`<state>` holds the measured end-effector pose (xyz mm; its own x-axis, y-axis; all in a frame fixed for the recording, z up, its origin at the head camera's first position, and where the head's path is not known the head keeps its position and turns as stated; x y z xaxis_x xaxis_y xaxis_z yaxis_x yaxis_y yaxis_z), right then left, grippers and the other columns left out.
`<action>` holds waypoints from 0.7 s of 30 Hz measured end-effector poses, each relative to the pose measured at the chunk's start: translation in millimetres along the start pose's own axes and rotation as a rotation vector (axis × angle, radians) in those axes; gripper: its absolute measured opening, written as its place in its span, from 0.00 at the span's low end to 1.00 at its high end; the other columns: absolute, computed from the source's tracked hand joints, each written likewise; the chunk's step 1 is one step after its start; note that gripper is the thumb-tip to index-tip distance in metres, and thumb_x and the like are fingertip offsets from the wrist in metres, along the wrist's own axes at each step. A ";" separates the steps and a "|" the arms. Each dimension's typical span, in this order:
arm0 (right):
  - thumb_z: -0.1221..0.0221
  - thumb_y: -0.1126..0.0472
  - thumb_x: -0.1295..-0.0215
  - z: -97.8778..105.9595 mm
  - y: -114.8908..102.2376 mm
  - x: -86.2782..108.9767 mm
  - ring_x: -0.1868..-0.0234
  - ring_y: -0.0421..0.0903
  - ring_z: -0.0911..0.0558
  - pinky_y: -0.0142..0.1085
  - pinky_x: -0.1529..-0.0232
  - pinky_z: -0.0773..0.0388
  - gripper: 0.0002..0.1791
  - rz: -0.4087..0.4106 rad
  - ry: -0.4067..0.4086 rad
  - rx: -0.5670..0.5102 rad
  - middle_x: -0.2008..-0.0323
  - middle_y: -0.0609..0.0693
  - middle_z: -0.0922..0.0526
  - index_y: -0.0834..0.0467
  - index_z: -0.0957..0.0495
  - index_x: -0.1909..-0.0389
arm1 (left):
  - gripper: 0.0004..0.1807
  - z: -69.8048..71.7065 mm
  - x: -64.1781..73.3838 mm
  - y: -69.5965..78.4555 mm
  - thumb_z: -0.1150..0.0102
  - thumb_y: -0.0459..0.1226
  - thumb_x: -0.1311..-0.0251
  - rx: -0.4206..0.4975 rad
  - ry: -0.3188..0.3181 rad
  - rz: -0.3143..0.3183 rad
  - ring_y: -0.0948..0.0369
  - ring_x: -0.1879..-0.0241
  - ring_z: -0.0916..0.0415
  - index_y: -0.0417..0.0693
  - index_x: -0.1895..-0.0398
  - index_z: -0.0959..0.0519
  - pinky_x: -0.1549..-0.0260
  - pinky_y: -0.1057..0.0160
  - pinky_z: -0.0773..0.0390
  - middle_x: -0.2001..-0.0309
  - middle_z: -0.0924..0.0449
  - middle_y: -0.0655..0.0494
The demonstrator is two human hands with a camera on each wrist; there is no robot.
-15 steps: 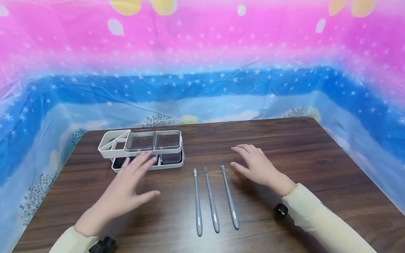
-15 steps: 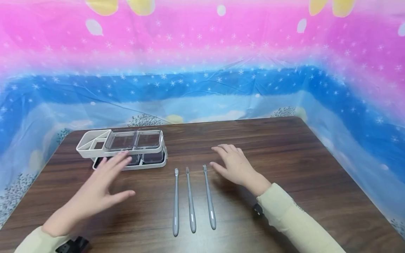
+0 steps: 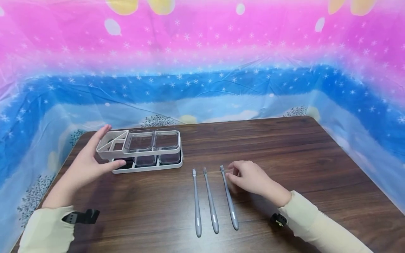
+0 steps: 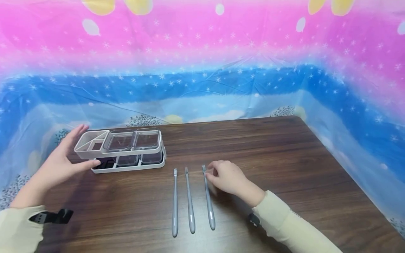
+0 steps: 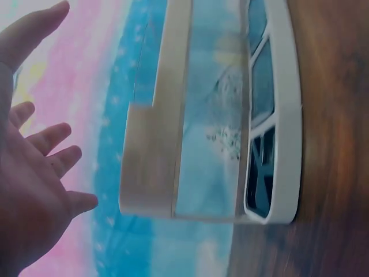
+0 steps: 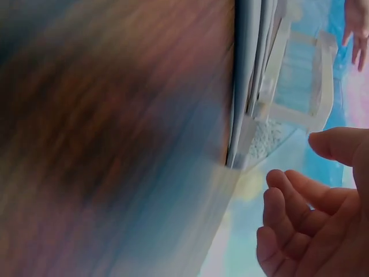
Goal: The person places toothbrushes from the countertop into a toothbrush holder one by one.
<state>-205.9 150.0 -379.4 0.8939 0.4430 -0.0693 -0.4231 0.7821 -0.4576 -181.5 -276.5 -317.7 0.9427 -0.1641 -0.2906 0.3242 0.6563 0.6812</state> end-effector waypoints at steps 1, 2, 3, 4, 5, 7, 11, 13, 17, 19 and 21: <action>0.41 0.56 0.36 -0.9 -0.9 0.7 0.76 0.36 0.27 0.34 0.71 0.28 0.14 -0.012 -0.016 -0.014 0.75 0.42 0.22 0.61 0.19 0.55 | 0.60 2.7 -1.4 -3.7 0.26 0.39 0.51 0.022 -0.003 0.008 0.46 0.26 0.62 0.65 0.22 0.59 0.37 0.30 0.55 0.23 0.57 0.50; 0.41 0.56 0.36 -1.6 -1.7 1.4 0.76 0.36 0.27 0.34 0.70 0.27 0.15 -0.021 -0.028 -0.025 0.75 0.42 0.21 0.61 0.19 0.55 | 0.60 4.8 -2.5 -7.3 0.26 0.38 0.51 0.035 -0.007 0.019 0.48 0.25 0.63 0.65 0.22 0.60 0.37 0.31 0.56 0.23 0.58 0.50; 0.41 0.55 0.36 -1.9 -2.8 2.2 0.76 0.36 0.26 0.34 0.70 0.27 0.15 -0.032 -0.039 -0.036 0.76 0.42 0.21 0.61 0.19 0.55 | 0.60 6.2 -3.5 -10.9 0.27 0.37 0.50 0.050 -0.012 0.029 0.49 0.25 0.64 0.65 0.22 0.61 0.36 0.32 0.57 0.23 0.59 0.50; 0.41 0.55 0.36 -2.7 -3.4 2.6 0.75 0.36 0.26 0.35 0.70 0.27 0.15 -0.044 -0.049 -0.046 0.76 0.42 0.21 0.61 0.19 0.55 | 0.61 7.1 -4.5 -14.6 0.27 0.37 0.50 0.065 -0.017 0.036 0.49 0.25 0.65 0.65 0.22 0.62 0.35 0.33 0.59 0.23 0.59 0.49; 0.41 0.55 0.36 -3.6 -3.8 2.9 0.75 0.36 0.25 0.35 0.69 0.26 0.15 -0.058 -0.059 -0.055 0.75 0.42 0.20 0.61 0.19 0.55 | 0.61 7.5 -5.4 -18.2 0.28 0.36 0.49 0.081 -0.021 0.040 0.49 0.25 0.66 0.64 0.22 0.62 0.34 0.35 0.60 0.23 0.60 0.48; 0.40 0.54 0.36 -5.8 -4.5 3.1 0.73 0.37 0.24 0.36 0.68 0.25 0.15 -0.086 -0.077 -0.069 0.75 0.42 0.20 0.60 0.18 0.55 | 0.61 7.5 -7.0 -25.4 0.29 0.34 0.49 0.115 -0.025 0.050 0.48 0.25 0.67 0.62 0.22 0.64 0.33 0.38 0.62 0.23 0.63 0.46; 0.38 0.54 0.38 -11.5 -5.6 2.8 0.71 0.38 0.22 0.38 0.65 0.24 0.14 -0.149 -0.101 -0.073 0.75 0.43 0.19 0.59 0.18 0.56 | 0.63 7.9 -10.9 -37.7 0.30 0.29 0.49 0.175 -0.023 0.064 0.45 0.26 0.69 0.57 0.22 0.68 0.31 0.43 0.64 0.23 0.65 0.42; 0.37 0.54 0.38 -14.5 -6.3 2.7 0.71 0.38 0.22 0.38 0.65 0.24 0.15 -0.175 -0.110 -0.074 0.77 0.43 0.19 0.60 0.18 0.56 | 0.64 8.5 -13.1 -42.7 0.31 0.28 0.50 0.195 -0.023 0.076 0.45 0.26 0.69 0.56 0.23 0.69 0.31 0.43 0.65 0.24 0.66 0.41; 0.36 0.55 0.40 -20.3 -8.5 2.5 0.77 0.37 0.24 0.37 0.66 0.25 0.19 -0.211 -0.119 -0.086 0.82 0.42 0.22 0.62 0.20 0.52 | 0.64 8.8 -16.6 -52.0 0.31 0.29 0.48 0.235 -0.031 0.103 0.46 0.26 0.71 0.58 0.23 0.73 0.31 0.43 0.66 0.24 0.69 0.40; 0.35 0.56 0.42 -22.4 -10.1 2.5 0.79 0.38 0.25 0.36 0.69 0.26 0.21 -0.213 -0.114 -0.088 0.83 0.42 0.23 0.64 0.21 0.51 | 0.63 6.8 -18.1 -60.2 0.32 0.30 0.47 0.277 -0.024 0.120 0.50 0.25 0.72 0.60 0.23 0.72 0.30 0.47 0.66 0.23 0.69 0.42; 0.35 0.56 0.43 -24.5 -11.6 2.0 0.81 0.39 0.28 0.34 0.72 0.29 0.21 -0.208 -0.113 -0.083 0.84 0.43 0.24 0.64 0.21 0.51 | 0.63 5.4 -18.6 -63.9 0.32 0.30 0.46 0.315 -0.026 0.137 0.54 0.25 0.73 0.62 0.24 0.73 0.29 0.58 0.62 0.23 0.70 0.46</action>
Point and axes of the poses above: each hand's wrist, its own x-axis away from the middle knuckle, its own z-axis out of the back of the hand, y = z × x, the point moved 2 cm from there along -x, towards the middle knuckle
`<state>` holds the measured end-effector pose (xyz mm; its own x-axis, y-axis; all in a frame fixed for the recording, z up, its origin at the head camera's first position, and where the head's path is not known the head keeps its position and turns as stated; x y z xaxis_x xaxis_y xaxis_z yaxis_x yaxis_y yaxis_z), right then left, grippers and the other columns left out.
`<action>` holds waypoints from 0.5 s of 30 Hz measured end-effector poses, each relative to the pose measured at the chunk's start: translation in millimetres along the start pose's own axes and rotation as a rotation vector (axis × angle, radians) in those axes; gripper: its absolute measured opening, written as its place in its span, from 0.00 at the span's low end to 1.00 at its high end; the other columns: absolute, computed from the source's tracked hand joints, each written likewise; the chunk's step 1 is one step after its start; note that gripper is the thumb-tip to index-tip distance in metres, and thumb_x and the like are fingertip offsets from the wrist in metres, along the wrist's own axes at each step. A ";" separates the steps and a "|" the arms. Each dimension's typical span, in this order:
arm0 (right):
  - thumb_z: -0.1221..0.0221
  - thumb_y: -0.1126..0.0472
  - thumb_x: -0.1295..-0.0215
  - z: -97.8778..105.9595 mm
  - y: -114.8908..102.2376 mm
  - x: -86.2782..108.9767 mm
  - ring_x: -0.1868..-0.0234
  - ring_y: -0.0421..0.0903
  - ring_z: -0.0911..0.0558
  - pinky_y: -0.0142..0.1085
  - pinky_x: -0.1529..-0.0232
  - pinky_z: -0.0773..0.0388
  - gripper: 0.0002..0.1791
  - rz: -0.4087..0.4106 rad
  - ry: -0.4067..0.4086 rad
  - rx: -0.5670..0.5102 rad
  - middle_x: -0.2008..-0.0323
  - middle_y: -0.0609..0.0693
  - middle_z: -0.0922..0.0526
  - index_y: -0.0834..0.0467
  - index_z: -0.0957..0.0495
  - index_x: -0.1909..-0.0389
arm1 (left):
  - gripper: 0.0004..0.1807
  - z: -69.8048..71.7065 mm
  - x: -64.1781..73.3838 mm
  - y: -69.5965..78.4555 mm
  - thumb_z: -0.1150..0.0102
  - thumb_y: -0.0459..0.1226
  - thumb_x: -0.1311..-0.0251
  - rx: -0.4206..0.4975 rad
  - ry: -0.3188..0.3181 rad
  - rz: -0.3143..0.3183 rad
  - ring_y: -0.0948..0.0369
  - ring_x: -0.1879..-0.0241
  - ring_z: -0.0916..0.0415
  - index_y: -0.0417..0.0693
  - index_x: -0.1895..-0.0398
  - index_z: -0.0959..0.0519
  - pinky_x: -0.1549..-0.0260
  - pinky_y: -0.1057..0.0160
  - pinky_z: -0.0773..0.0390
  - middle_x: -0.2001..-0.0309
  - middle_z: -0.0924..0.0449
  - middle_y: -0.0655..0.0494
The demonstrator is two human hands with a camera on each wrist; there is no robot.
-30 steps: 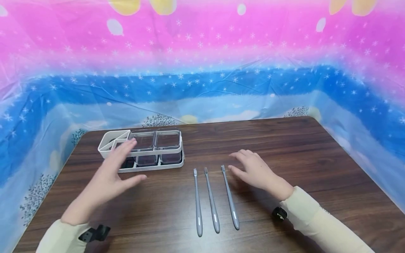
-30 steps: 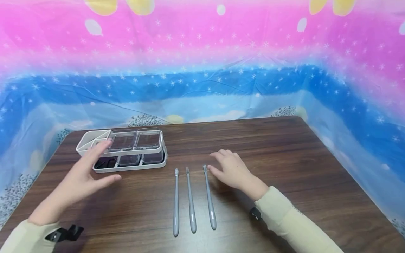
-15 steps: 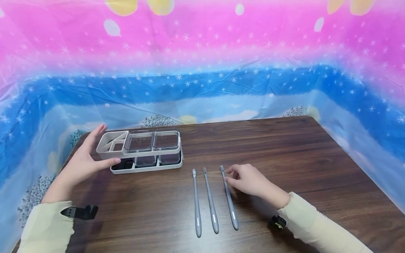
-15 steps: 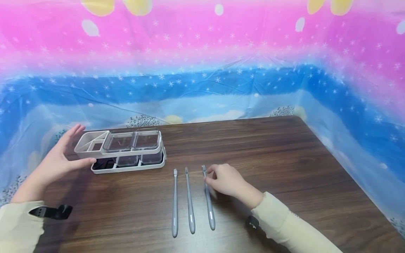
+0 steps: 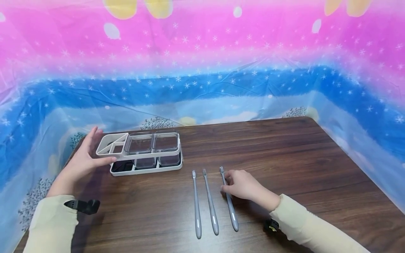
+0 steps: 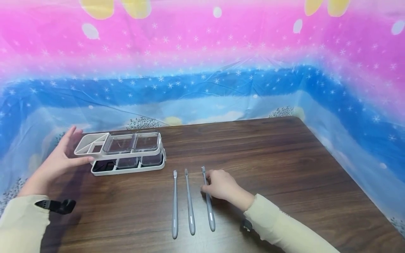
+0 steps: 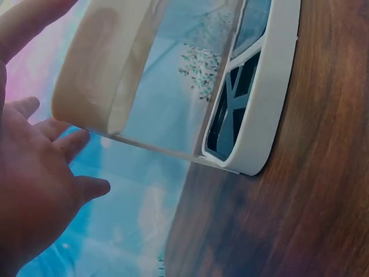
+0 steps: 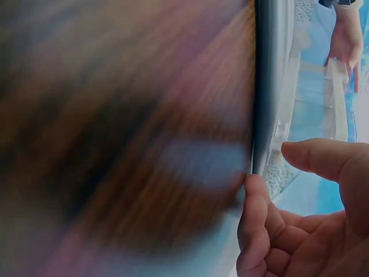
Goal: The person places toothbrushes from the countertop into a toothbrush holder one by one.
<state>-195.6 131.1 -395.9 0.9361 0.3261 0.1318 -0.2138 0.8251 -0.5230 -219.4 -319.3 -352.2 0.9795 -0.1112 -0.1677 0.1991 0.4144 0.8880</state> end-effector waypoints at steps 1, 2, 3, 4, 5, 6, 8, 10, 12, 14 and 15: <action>0.34 0.56 0.43 -1.2 0.0 -0.7 0.81 0.39 0.29 0.34 0.73 0.31 0.21 0.003 0.006 0.010 0.84 0.43 0.25 0.63 0.21 0.52 | 0.63 -0.5 -0.4 -1.2 0.33 0.30 0.46 0.018 -0.001 0.009 0.55 0.25 0.73 0.63 0.24 0.73 0.30 0.65 0.58 0.23 0.70 0.48; 0.34 0.56 0.43 -1.7 -0.4 -1.1 0.81 0.39 0.30 0.34 0.74 0.32 0.19 0.006 0.012 0.018 0.84 0.43 0.26 0.63 0.20 0.54 | 0.63 -1.3 -0.8 -2.2 0.33 0.30 0.45 0.032 0.001 0.020 0.57 0.25 0.73 0.64 0.24 0.73 0.32 0.72 0.55 0.22 0.71 0.49; 0.34 0.56 0.43 -2.4 -0.7 -2.1 0.81 0.40 0.30 0.33 0.74 0.32 0.17 0.008 0.015 0.030 0.84 0.43 0.26 0.62 0.20 0.57 | 0.63 -2.2 -1.1 -2.6 0.33 0.29 0.45 0.044 0.001 0.033 0.58 0.25 0.73 0.65 0.24 0.73 0.36 0.78 0.52 0.22 0.71 0.52; 0.34 0.56 0.43 -2.7 -1.5 -3.1 0.81 0.40 0.30 0.34 0.74 0.32 0.16 0.007 0.017 0.042 0.83 0.43 0.26 0.61 0.21 0.59 | 0.63 -3.1 -1.5 -3.4 0.34 0.29 0.45 0.054 0.004 0.043 0.59 0.25 0.72 0.65 0.24 0.73 0.41 0.82 0.47 0.22 0.71 0.54; 0.34 0.55 0.43 -3.0 -1.6 -4.4 0.80 0.40 0.30 0.34 0.72 0.31 0.14 0.007 0.022 0.059 0.82 0.44 0.26 0.61 0.21 0.62 | 0.64 -3.8 -1.2 -0.2 0.34 0.29 0.45 0.057 -0.003 0.056 0.58 0.25 0.70 0.65 0.24 0.74 0.44 0.83 0.44 0.22 0.72 0.54; 0.34 0.55 0.44 -3.2 -2.0 -5.5 0.79 0.41 0.30 0.35 0.71 0.30 0.14 0.005 0.026 0.075 0.81 0.44 0.25 0.60 0.21 0.63 | 0.64 -4.4 -1.6 -0.2 0.34 0.28 0.45 0.061 0.001 0.067 0.58 0.25 0.68 0.66 0.24 0.74 0.48 0.84 0.41 0.22 0.72 0.55; 0.34 0.55 0.44 -3.3 -2.7 -7.6 0.76 0.42 0.29 0.36 0.69 0.29 0.13 -0.006 0.024 0.094 0.78 0.45 0.24 0.60 0.22 0.66 | 0.64 -5.5 -2.7 -0.8 0.33 0.28 0.46 0.061 0.006 0.079 0.57 0.26 0.61 0.65 0.24 0.74 0.51 0.84 0.38 0.22 0.71 0.54; 0.33 0.55 0.45 -3.2 -3.1 -9.7 0.74 0.42 0.28 0.37 0.67 0.28 0.13 -0.023 0.021 0.108 0.76 0.46 0.24 0.59 0.23 0.68 | 0.63 -6.0 -3.8 -1.7 0.33 0.29 0.46 0.061 0.008 0.082 0.57 0.29 0.55 0.64 0.24 0.73 0.54 0.84 0.36 0.22 0.70 0.53; 0.33 0.55 0.45 -3.4 -2.8 -11.4 0.74 0.43 0.28 0.36 0.69 0.29 0.13 -0.038 0.015 0.107 0.76 0.46 0.24 0.59 0.24 0.70 | 0.63 -6.2 -4.4 -1.7 0.33 0.29 0.45 0.050 0.009 0.083 0.58 0.30 0.52 0.63 0.24 0.73 0.55 0.84 0.36 0.22 0.70 0.52; 0.33 0.56 0.45 -3.1 -2.5 -12.8 0.75 0.43 0.29 0.35 0.71 0.31 0.13 -0.050 0.011 0.100 0.77 0.47 0.26 0.59 0.26 0.72 | 0.63 -6.4 -5.5 -1.4 0.33 0.29 0.45 0.046 0.010 0.082 0.58 0.30 0.51 0.63 0.24 0.73 0.54 0.84 0.36 0.22 0.69 0.51; 0.33 0.56 0.45 -2.8 -2.4 -13.1 0.76 0.43 0.30 0.34 0.73 0.32 0.13 -0.058 0.008 0.094 0.78 0.47 0.27 0.58 0.26 0.73 | 0.62 -6.6 -6.1 -1.2 0.33 0.30 0.45 0.042 0.011 0.083 0.58 0.30 0.51 0.63 0.24 0.73 0.54 0.84 0.36 0.22 0.69 0.51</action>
Point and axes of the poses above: each hand's wrist, its own x-axis away from the middle knuckle, its own z-axis out of the back of the hand, y = z × x, the point moved 2 cm from there along -x, towards the middle knuckle
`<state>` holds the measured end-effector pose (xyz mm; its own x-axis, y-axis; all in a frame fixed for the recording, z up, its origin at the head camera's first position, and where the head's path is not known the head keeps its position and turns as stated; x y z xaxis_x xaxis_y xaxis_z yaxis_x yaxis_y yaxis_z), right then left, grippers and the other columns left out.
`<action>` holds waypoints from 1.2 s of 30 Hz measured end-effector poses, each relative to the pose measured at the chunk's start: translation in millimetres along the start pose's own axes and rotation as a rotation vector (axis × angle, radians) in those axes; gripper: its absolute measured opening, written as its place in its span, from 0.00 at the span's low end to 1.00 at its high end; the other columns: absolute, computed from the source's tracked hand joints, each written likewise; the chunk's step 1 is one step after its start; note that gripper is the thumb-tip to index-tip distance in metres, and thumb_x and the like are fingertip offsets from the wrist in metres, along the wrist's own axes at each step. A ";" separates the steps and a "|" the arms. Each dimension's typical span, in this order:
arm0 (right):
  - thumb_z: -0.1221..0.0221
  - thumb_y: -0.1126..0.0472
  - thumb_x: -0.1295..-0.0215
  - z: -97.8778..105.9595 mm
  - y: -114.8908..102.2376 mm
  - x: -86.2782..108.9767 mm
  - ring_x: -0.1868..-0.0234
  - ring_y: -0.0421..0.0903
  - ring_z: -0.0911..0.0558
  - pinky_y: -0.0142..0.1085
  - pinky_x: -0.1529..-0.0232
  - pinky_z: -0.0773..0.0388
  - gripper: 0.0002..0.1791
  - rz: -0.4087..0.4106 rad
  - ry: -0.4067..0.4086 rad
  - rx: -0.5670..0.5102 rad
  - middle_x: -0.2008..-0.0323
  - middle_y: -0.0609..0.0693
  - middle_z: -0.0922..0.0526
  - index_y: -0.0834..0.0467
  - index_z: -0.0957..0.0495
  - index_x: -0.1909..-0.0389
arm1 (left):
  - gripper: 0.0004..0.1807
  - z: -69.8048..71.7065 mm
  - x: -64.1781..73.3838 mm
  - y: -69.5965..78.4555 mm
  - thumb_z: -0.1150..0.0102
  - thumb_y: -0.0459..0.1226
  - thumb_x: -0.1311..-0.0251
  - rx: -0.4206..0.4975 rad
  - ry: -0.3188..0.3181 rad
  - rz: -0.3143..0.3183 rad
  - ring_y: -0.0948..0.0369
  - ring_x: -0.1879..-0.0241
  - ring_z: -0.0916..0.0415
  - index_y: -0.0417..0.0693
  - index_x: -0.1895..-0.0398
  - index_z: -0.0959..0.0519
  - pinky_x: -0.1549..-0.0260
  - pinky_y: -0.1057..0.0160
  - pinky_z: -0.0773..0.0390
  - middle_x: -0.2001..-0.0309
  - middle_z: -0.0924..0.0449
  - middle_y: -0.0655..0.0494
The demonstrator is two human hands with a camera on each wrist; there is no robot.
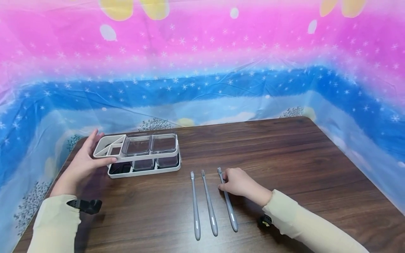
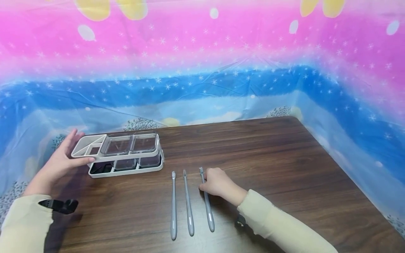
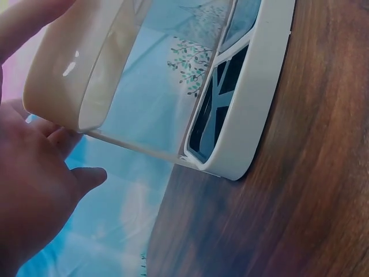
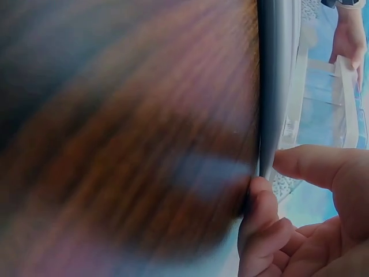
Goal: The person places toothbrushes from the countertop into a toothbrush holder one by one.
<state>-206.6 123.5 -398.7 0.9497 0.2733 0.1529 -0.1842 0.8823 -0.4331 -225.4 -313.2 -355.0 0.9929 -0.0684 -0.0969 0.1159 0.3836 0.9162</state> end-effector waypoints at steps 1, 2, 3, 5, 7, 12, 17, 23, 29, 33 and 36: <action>0.33 0.56 0.45 0.2 -0.5 -0.2 0.77 0.43 0.31 0.34 0.74 0.34 0.13 -0.005 -0.005 -0.006 0.79 0.47 0.27 0.58 0.27 0.74 | 0.62 0.2 -0.1 0.0 0.33 0.30 0.45 -0.006 0.002 0.001 0.57 0.30 0.52 0.62 0.24 0.73 0.54 0.84 0.36 0.22 0.68 0.51; 0.32 0.57 0.45 0.3 -0.8 -0.4 0.78 0.43 0.31 0.33 0.75 0.35 0.13 -0.008 -0.009 -0.011 0.80 0.46 0.28 0.57 0.28 0.76 | 0.62 0.3 -0.3 0.0 0.33 0.31 0.44 -0.007 0.003 0.005 0.57 0.29 0.53 0.63 0.24 0.73 0.54 0.84 0.36 0.22 0.68 0.51; 0.32 0.57 0.45 0.4 -1.1 -0.5 0.79 0.42 0.32 0.33 0.76 0.36 0.14 -0.009 -0.011 -0.013 0.82 0.46 0.30 0.57 0.29 0.78 | 0.62 0.3 -0.5 -0.1 0.33 0.31 0.44 -0.009 0.004 0.008 0.55 0.29 0.53 0.63 0.24 0.73 0.54 0.84 0.36 0.22 0.68 0.52; 0.32 0.57 0.46 0.4 -1.5 -0.4 0.82 0.42 0.34 0.32 0.78 0.39 0.17 -0.004 -0.014 -0.010 0.85 0.44 0.34 0.55 0.31 0.83 | 0.62 0.7 -0.8 -0.4 0.33 0.33 0.44 -0.030 0.005 0.012 0.54 0.28 0.55 0.63 0.24 0.74 0.54 0.85 0.37 0.22 0.68 0.51; 0.32 0.56 0.47 0.2 -1.7 -0.4 0.84 0.41 0.38 0.31 0.80 0.42 0.22 0.006 -0.018 -0.001 0.88 0.42 0.38 0.53 0.35 0.88 | 0.61 0.9 -1.2 -1.2 0.33 0.35 0.43 -0.072 0.009 0.008 0.53 0.29 0.53 0.61 0.24 0.73 0.55 0.85 0.38 0.22 0.67 0.50; 0.32 0.54 0.47 -0.2 -1.6 -0.9 0.88 0.39 0.43 0.30 0.82 0.46 0.29 0.009 -0.040 0.005 0.93 0.40 0.45 0.51 0.42 0.94 | 0.59 1.7 -2.2 -4.0 0.33 0.37 0.43 -0.157 0.013 -0.014 0.55 0.31 0.50 0.54 0.23 0.70 0.56 0.87 0.40 0.22 0.63 0.48; 0.33 0.56 0.44 0.8 -2.6 -1.3 0.89 0.39 0.33 0.30 0.83 0.39 0.25 -0.022 -0.059 -0.018 0.95 0.40 0.33 0.52 0.35 0.93 | 0.58 3.1 -3.1 -5.3 0.33 0.37 0.43 -0.189 0.013 -0.017 0.52 0.32 0.48 0.52 0.22 0.68 0.57 0.87 0.40 0.23 0.61 0.45; 0.35 0.62 0.43 2.0 -3.1 -1.4 0.88 0.41 0.25 0.30 0.83 0.33 0.19 -0.057 -0.074 -0.067 0.92 0.45 0.24 0.55 0.29 0.89 | 0.58 3.5 -3.8 -5.2 0.33 0.36 0.43 -0.209 0.016 -0.022 0.67 0.41 0.40 0.49 0.23 0.67 0.59 0.86 0.38 0.25 0.57 0.39; 0.36 0.64 0.43 2.7 -2.2 -2.1 0.88 0.40 0.25 0.28 0.85 0.33 0.16 -0.072 -0.073 -0.117 0.91 0.46 0.23 0.57 0.28 0.87 | 0.58 3.9 -4.3 -5.9 0.33 0.34 0.43 -0.187 0.010 -0.028 0.66 0.40 0.40 0.48 0.23 0.68 0.58 0.85 0.37 0.25 0.57 0.39; 0.37 0.65 0.43 2.8 -0.5 -3.0 0.88 0.41 0.26 0.28 0.85 0.34 0.14 -0.067 -0.086 -0.146 0.90 0.46 0.23 0.57 0.27 0.86 | 0.58 2.6 -4.4 -7.1 0.34 0.32 0.43 -0.115 -0.002 -0.034 0.77 0.48 0.40 0.47 0.23 0.69 0.57 0.83 0.34 0.27 0.53 0.37; 0.38 0.65 0.42 3.5 0.4 -5.0 0.88 0.41 0.25 0.28 0.86 0.33 0.13 -0.053 -0.099 -0.171 0.90 0.46 0.23 0.58 0.27 0.84 | 0.58 1.3 -4.4 -8.2 0.34 0.31 0.44 -0.082 -0.011 -0.031 0.77 0.50 0.39 0.46 0.23 0.69 0.57 0.82 0.33 0.29 0.51 0.35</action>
Point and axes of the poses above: each hand's wrist, its own x-axis away from the middle knuckle, its own z-axis out of the back of the hand, y = z × x, the point moved 2 cm from there along -x, towards the middle knuckle
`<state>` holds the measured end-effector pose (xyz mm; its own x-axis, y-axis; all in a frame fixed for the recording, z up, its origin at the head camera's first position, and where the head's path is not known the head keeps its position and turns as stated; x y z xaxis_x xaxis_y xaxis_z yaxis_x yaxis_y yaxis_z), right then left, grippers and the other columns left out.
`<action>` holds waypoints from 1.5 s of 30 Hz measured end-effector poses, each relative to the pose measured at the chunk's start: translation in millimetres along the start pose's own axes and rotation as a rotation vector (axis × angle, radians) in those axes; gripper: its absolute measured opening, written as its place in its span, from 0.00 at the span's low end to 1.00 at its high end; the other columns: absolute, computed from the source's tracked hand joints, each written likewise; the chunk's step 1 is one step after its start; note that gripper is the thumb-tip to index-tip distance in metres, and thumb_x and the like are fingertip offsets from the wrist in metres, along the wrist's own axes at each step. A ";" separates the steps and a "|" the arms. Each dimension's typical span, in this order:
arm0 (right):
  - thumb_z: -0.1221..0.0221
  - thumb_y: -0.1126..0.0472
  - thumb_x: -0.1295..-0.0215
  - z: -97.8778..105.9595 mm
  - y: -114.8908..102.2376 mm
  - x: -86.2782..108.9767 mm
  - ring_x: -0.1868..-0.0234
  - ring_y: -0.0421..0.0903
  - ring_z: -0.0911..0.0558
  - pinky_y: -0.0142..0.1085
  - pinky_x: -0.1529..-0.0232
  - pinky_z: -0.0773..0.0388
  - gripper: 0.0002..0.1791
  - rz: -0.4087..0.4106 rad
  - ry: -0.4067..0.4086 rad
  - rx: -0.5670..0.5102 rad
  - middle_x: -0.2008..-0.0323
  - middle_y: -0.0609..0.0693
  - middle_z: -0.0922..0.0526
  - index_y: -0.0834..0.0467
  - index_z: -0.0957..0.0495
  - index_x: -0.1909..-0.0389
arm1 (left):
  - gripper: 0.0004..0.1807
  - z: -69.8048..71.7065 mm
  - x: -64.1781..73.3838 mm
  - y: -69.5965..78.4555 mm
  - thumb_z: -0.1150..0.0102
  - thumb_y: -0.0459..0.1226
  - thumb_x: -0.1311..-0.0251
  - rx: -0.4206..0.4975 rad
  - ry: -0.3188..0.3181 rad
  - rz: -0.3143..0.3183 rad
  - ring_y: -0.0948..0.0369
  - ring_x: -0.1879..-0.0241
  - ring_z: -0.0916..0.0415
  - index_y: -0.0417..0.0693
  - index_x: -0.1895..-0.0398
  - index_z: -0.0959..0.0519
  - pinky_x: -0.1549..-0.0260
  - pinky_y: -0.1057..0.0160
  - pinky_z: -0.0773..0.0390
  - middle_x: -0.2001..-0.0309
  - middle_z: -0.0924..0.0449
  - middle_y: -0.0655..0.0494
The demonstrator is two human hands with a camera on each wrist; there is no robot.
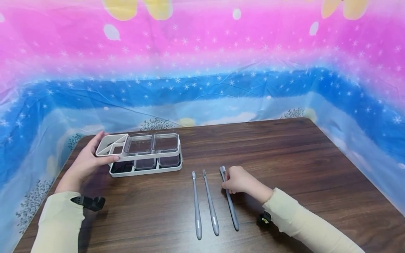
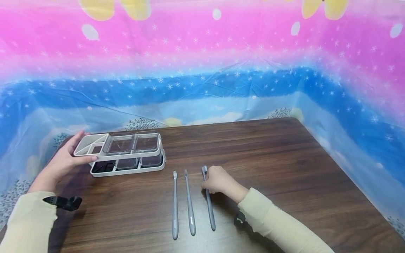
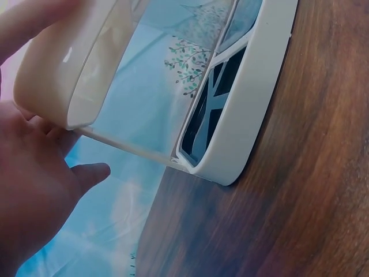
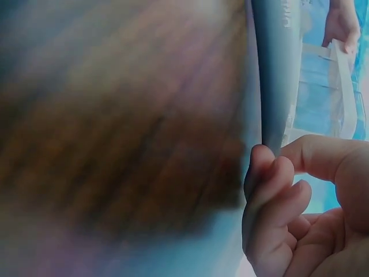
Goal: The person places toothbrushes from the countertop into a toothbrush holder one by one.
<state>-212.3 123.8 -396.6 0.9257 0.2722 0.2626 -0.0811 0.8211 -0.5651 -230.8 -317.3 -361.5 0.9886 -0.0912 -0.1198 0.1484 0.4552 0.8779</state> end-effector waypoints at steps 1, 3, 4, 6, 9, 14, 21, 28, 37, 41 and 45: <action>0.38 0.65 0.42 0.9 -0.1 -1.1 0.89 0.40 0.25 0.28 0.85 0.32 0.12 0.008 -0.002 -0.006 0.90 0.46 0.23 0.58 0.27 0.84 | 0.58 -0.2 0.1 0.0 0.34 0.32 0.44 0.005 -0.001 0.003 0.77 0.49 0.39 0.46 0.23 0.69 0.57 0.82 0.33 0.29 0.51 0.34; 0.39 0.66 0.42 4.0 -1.5 -3.4 0.88 0.40 0.25 0.28 0.85 0.31 0.11 0.024 -0.001 -0.021 0.90 0.47 0.23 0.58 0.26 0.82 | 0.59 -0.7 0.3 0.1 0.33 0.32 0.44 0.007 -0.003 0.012 0.76 0.49 0.39 0.47 0.23 0.69 0.57 0.82 0.34 0.28 0.51 0.34; 0.40 0.66 0.41 6.1 -2.7 -4.4 0.88 0.40 0.25 0.28 0.85 0.30 0.10 0.029 0.000 -0.031 0.89 0.47 0.23 0.58 0.26 0.81 | 0.59 -0.9 0.4 0.2 0.33 0.33 0.44 0.006 -0.005 0.018 0.76 0.48 0.39 0.47 0.23 0.70 0.57 0.82 0.34 0.28 0.52 0.33; 0.40 0.65 0.41 11.4 -5.5 -6.4 0.88 0.39 0.25 0.29 0.84 0.29 0.09 0.042 0.007 -0.045 0.89 0.48 0.22 0.59 0.26 0.79 | 0.59 -0.9 0.7 0.5 0.33 0.34 0.44 -0.001 -0.007 0.030 0.75 0.47 0.39 0.48 0.23 0.70 0.57 0.83 0.34 0.27 0.53 0.34; 0.40 0.65 0.40 19.6 -10.3 -8.6 0.86 0.41 0.24 0.30 0.83 0.28 0.08 0.048 0.010 -0.059 0.87 0.49 0.22 0.60 0.26 0.77 | 0.59 -0.8 1.0 0.6 0.33 0.35 0.44 -0.021 -0.009 0.040 0.72 0.46 0.40 0.49 0.23 0.70 0.57 0.83 0.34 0.27 0.53 0.34; 0.42 0.64 0.39 32.2 -19.4 -10.8 0.82 0.49 0.20 0.30 0.81 0.31 0.07 0.064 0.006 -0.068 0.85 0.52 0.20 0.60 0.25 0.75 | 0.59 0.2 0.5 -0.4 0.33 0.35 0.43 -0.044 -0.016 0.050 0.71 0.45 0.40 0.48 0.23 0.70 0.58 0.83 0.34 0.27 0.54 0.34; 0.43 0.63 0.38 51.3 -40.0 -17.0 0.76 0.54 0.17 0.31 0.79 0.27 0.05 0.093 0.013 -0.100 0.82 0.53 0.19 0.62 0.25 0.70 | 0.59 1.0 0.1 1.1 0.33 0.36 0.43 -0.079 -0.016 0.050 0.61 0.42 0.37 0.48 0.23 0.69 0.60 0.84 0.35 0.28 0.51 0.32; 0.43 0.64 0.38 68.0 -75.5 -27.8 0.80 0.45 0.20 0.31 0.78 0.28 0.04 0.124 0.031 -0.121 0.82 0.50 0.20 0.62 0.24 0.69 | 0.59 1.6 -0.4 0.6 0.33 0.37 0.43 -0.070 -0.025 0.062 0.65 0.44 0.38 0.48 0.23 0.70 0.59 0.83 0.34 0.28 0.51 0.33; 0.41 0.63 0.37 79.4 -133.0 -38.9 0.80 0.44 0.23 0.28 0.80 0.32 0.05 0.199 0.035 -0.165 0.81 0.51 0.20 0.61 0.24 0.69 | 0.60 2.3 1.7 1.6 0.32 0.38 0.43 -0.040 -0.027 0.074 0.68 0.46 0.38 0.49 0.23 0.70 0.59 0.82 0.33 0.28 0.51 0.32; 0.41 0.60 0.36 80.6 -158.5 -41.1 0.79 0.44 0.22 0.28 0.79 0.32 0.07 0.224 0.040 -0.107 0.80 0.51 0.19 0.59 0.23 0.70 | 0.60 2.3 0.6 2.3 0.32 0.37 0.43 -0.053 -0.037 0.063 0.68 0.47 0.38 0.48 0.23 0.70 0.59 0.82 0.33 0.29 0.49 0.32; 0.40 0.59 0.35 77.3 -182.1 -44.4 0.78 0.44 0.21 0.28 0.79 0.30 0.07 0.246 0.037 -0.071 0.79 0.50 0.19 0.59 0.23 0.71 | 0.59 2.3 0.0 1.9 0.33 0.36 0.43 -0.058 -0.041 0.058 0.71 0.49 0.38 0.48 0.23 0.70 0.60 0.82 0.32 0.30 0.48 0.31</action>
<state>-267.1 1.0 -244.9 0.8942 0.4399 0.0824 -0.2806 0.6944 -0.6626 -230.6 -318.4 -358.8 0.9939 -0.0984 -0.0493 0.0930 0.5115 0.8542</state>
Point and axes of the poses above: each hand's wrist, its own x-axis away from the middle knuckle, its own z-axis out of the back of the hand, y = z × x, the point moved 2 cm from there along -x, towards the middle knuckle
